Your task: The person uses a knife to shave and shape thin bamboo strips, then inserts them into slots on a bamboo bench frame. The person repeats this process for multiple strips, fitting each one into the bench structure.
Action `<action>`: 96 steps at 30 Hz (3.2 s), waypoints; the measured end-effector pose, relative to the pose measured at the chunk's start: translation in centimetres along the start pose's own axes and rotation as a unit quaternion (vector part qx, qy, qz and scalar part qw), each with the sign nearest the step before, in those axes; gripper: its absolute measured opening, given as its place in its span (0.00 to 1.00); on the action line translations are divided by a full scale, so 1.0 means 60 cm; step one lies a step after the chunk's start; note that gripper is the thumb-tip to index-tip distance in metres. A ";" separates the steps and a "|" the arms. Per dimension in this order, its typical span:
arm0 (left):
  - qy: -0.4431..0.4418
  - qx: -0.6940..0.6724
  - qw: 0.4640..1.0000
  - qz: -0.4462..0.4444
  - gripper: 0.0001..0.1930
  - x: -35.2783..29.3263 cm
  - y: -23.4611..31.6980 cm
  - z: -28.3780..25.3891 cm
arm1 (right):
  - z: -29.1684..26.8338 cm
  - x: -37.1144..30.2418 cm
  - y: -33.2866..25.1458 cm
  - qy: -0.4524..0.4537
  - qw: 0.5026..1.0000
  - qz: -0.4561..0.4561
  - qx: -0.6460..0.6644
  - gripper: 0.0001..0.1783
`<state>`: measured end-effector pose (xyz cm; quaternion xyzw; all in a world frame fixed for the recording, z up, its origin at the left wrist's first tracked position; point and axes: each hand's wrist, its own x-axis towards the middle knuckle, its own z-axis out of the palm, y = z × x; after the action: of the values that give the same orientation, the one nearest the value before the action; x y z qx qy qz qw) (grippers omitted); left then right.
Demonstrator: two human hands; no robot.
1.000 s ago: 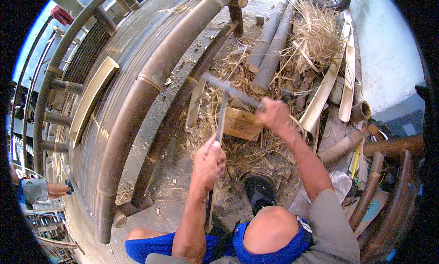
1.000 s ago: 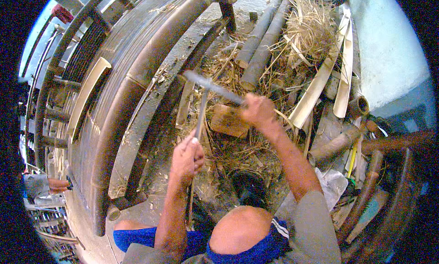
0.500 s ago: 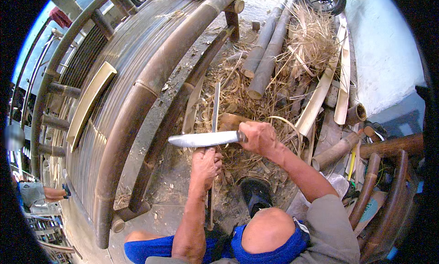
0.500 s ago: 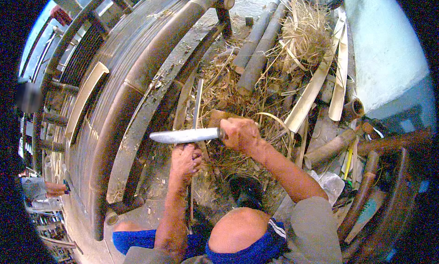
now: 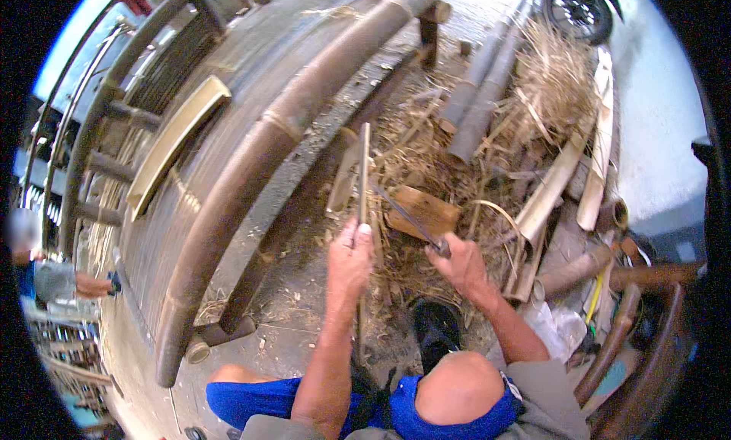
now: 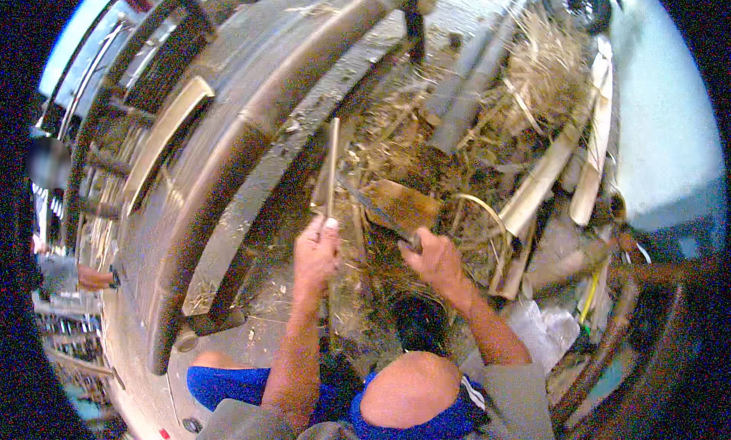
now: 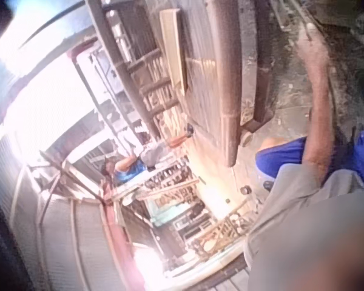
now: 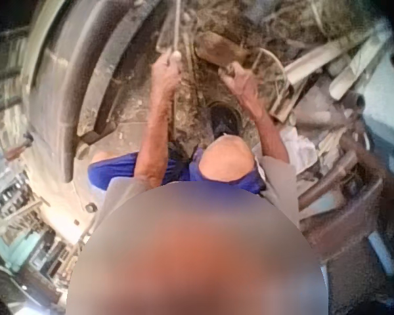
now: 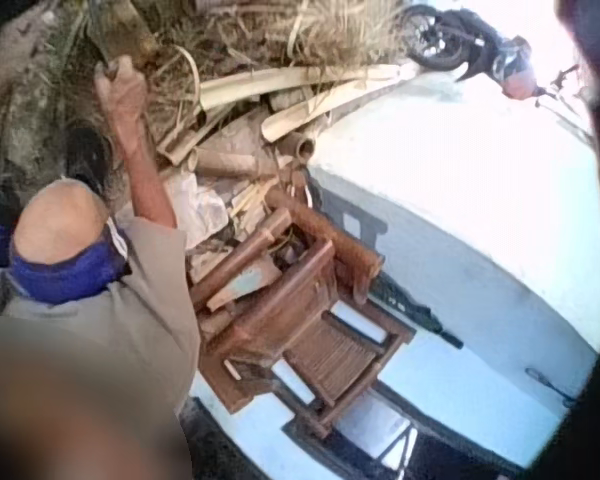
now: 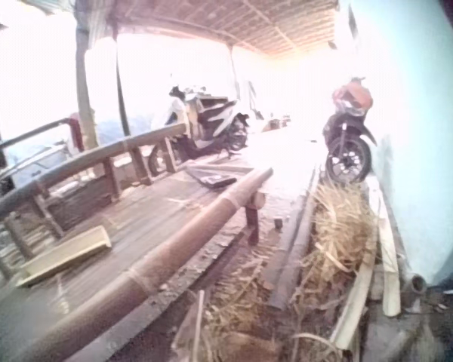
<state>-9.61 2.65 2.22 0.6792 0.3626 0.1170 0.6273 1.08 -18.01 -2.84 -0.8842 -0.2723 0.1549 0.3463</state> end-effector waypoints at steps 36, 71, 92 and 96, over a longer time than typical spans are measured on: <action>0.108 0.029 0.934 0.338 0.10 0.029 0.127 -0.033 | -0.093 -0.069 -0.140 -0.052 0.926 0.021 0.374 0.24; 0.003 0.077 0.951 0.299 0.12 -0.050 0.118 -0.058 | -0.133 -0.025 -0.328 -0.180 0.890 -0.050 0.415 0.23; 0.003 0.053 0.968 0.247 0.11 -0.051 0.137 -0.063 | -0.126 -0.022 -0.336 -0.127 0.935 -0.100 0.316 0.23; 0.022 0.088 0.957 0.277 0.11 -0.049 0.144 -0.062 | -0.138 -0.019 -0.346 -0.127 0.940 -0.110 0.296 0.27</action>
<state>-10.97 4.05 11.86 0.8027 0.1833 0.2689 0.4998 -3.75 -10.35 17.60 -0.6791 -0.3519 0.3007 0.5697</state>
